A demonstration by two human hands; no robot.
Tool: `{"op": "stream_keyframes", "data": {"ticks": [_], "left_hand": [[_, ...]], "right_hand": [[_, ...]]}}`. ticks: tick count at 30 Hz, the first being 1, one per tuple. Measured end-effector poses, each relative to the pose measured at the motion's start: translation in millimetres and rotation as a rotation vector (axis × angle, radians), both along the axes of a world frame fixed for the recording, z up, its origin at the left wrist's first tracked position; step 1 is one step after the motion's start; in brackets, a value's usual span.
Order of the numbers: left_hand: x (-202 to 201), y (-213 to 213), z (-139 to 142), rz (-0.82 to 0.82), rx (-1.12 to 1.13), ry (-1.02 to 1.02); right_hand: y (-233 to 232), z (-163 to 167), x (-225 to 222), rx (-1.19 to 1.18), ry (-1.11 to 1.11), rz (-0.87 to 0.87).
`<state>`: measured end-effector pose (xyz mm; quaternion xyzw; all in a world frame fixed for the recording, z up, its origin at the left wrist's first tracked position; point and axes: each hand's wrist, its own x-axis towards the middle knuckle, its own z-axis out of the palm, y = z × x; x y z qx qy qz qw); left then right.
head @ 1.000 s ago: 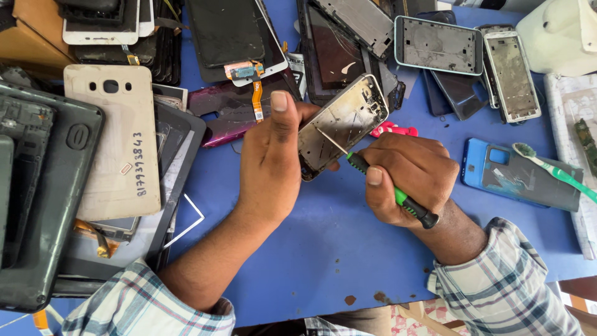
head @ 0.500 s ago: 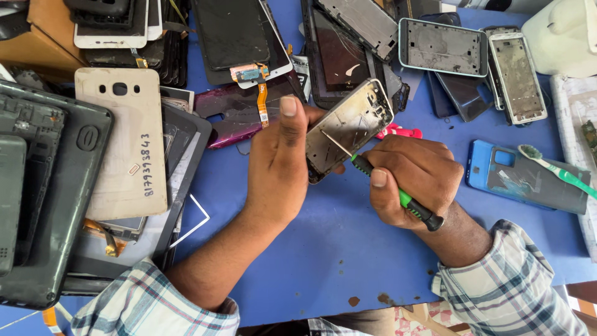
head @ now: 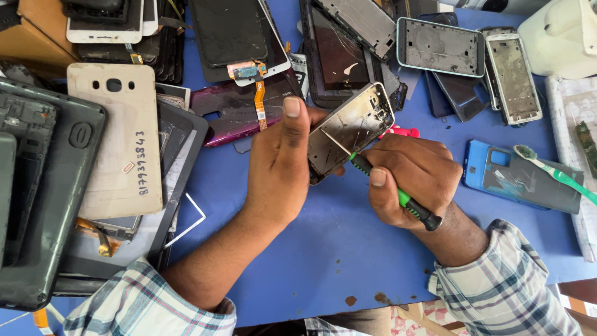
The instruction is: The person holds a disassembled phone frame in one hand and uses a green-handled screwdriver to pry and scrape inside the frame, working around its edges and interior. They rotate the frame repeatedly to reach different sides, then set the frame down on the workbench.
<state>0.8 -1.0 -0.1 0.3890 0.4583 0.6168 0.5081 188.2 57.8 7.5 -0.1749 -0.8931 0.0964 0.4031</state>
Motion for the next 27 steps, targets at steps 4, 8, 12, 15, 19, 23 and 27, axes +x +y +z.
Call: {"op": "stream_keyframes", "data": {"ticks": [4,8,12,15,19,23,27], "left_hand": [[-3.4,0.4,1.0,0.004,0.024,0.022],[-1.4,-0.2,1.4,-0.002,0.006,0.038],[-1.5,-0.5,0.4,-0.003,0.015,0.039],[-2.3,-0.3,0.3,0.002,0.022,0.031],[-2.1,-0.2,1.1,-0.002,0.015,0.026],[0.9,-1.9,1.1,-0.010,-0.010,0.020],[-2.8,-1.1,0.5,-0.014,0.014,0.030]], "right_hand": [[0.8,-0.4,-0.5,0.007,0.005,0.008],[-0.4,-0.5,-0.2,0.005,0.003,-0.007],[-1.1,0.0,0.0,0.012,-0.002,-0.007],[-1.0,0.5,-0.6,0.004,-0.005,-0.001],[-1.4,1.2,-1.1,0.004,0.002,-0.006],[-2.1,1.6,0.4,-0.005,-0.004,-0.012],[-1.5,0.3,0.9,0.002,-0.011,-0.011]]}}
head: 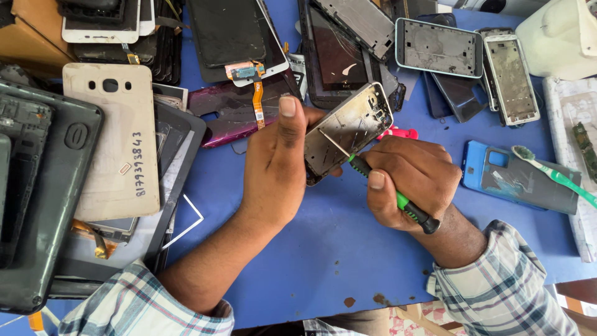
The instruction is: The person holds a disassembled phone frame in one hand and uses a green-handled screwdriver to pry and scrape inside the frame, working around its edges and interior. They rotate the frame repeatedly to reach different sides, then set the frame down on the workbench.
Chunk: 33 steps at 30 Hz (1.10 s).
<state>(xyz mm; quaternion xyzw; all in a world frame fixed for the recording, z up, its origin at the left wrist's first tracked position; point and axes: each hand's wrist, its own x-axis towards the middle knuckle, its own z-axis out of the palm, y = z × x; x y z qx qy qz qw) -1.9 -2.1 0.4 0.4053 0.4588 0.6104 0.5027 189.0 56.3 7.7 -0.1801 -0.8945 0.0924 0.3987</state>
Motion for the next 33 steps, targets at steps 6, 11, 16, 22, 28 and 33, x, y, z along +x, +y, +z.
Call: {"op": "stream_keyframes", "data": {"ticks": [6,11,16,22,28,33], "left_hand": [[1.1,0.4,0.4,0.012,-0.009,0.010],[0.1,0.1,-0.1,0.000,-0.018,0.012],[-1.3,1.3,-0.2,0.005,-0.015,0.009],[3.1,0.7,-1.1,0.002,-0.023,-0.012],[-0.4,1.1,-3.3,0.004,-0.011,0.010],[-1.9,3.5,-1.9,0.030,0.004,-0.024]], "right_hand": [[-0.7,-1.5,-0.3,0.001,0.001,-0.018],[0.1,-1.3,0.3,0.002,0.008,-0.008],[1.0,-1.0,-0.3,0.008,0.014,0.006],[1.1,-1.0,1.2,-0.004,0.014,-0.005],[1.0,-2.3,3.5,-0.054,0.044,-0.029],[-0.1,-0.7,3.5,-0.036,0.054,-0.057]]}}
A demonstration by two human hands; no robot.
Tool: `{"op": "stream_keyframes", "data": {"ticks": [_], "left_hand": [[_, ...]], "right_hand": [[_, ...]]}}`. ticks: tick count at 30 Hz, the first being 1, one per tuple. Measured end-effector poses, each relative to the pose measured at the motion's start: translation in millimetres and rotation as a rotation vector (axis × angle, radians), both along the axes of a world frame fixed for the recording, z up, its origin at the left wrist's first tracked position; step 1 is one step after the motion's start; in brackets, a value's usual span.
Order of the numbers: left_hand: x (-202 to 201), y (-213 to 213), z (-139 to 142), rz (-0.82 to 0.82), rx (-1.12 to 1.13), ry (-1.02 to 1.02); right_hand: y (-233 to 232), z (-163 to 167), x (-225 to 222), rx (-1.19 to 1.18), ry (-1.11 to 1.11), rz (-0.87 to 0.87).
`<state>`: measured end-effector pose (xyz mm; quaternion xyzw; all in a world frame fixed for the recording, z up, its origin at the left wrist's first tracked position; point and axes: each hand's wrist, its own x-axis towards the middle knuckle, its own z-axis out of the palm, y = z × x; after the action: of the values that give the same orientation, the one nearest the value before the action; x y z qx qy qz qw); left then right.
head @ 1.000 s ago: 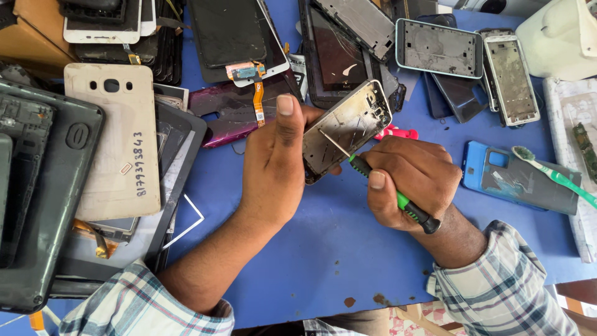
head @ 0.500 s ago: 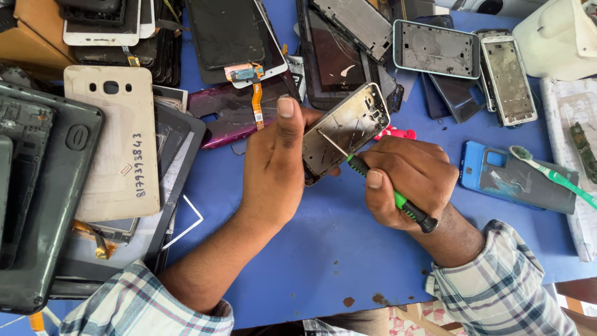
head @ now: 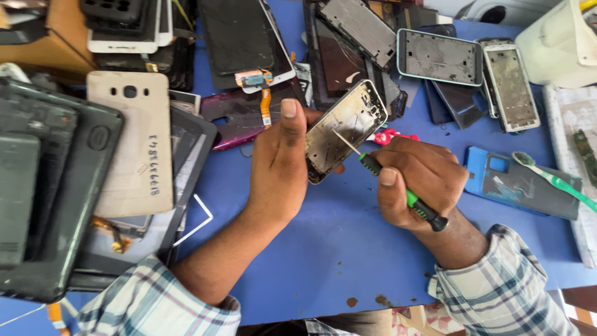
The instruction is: The person holds a disassembled phone frame in one hand and uses a green-handled screwdriver to pry and scrape inside the frame, working around its edges and interior. They rotate the frame repeatedly to reach different sides, then set the frame down on the workbench.
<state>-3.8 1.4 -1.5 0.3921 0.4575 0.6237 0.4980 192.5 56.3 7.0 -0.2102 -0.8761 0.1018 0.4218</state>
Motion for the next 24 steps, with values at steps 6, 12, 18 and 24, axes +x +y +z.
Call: {"op": "stream_keyframes", "data": {"ticks": [6,12,18,24], "left_hand": [[-0.9,-0.2,0.6,0.033,-0.009,-0.017],[-4.2,2.8,0.7,0.114,0.012,-0.083],[-8.2,2.3,3.3,0.185,0.052,-0.080],[-8.1,2.8,-0.2,0.271,0.154,-0.085]], "right_hand": [[0.4,0.9,1.2,-0.068,0.005,-0.013],[-2.9,-2.8,2.3,-0.159,0.033,-0.081],[-1.2,-1.5,-2.2,-0.197,0.056,-0.163],[4.3,6.0,-10.7,-0.162,-0.083,-0.078]]}}
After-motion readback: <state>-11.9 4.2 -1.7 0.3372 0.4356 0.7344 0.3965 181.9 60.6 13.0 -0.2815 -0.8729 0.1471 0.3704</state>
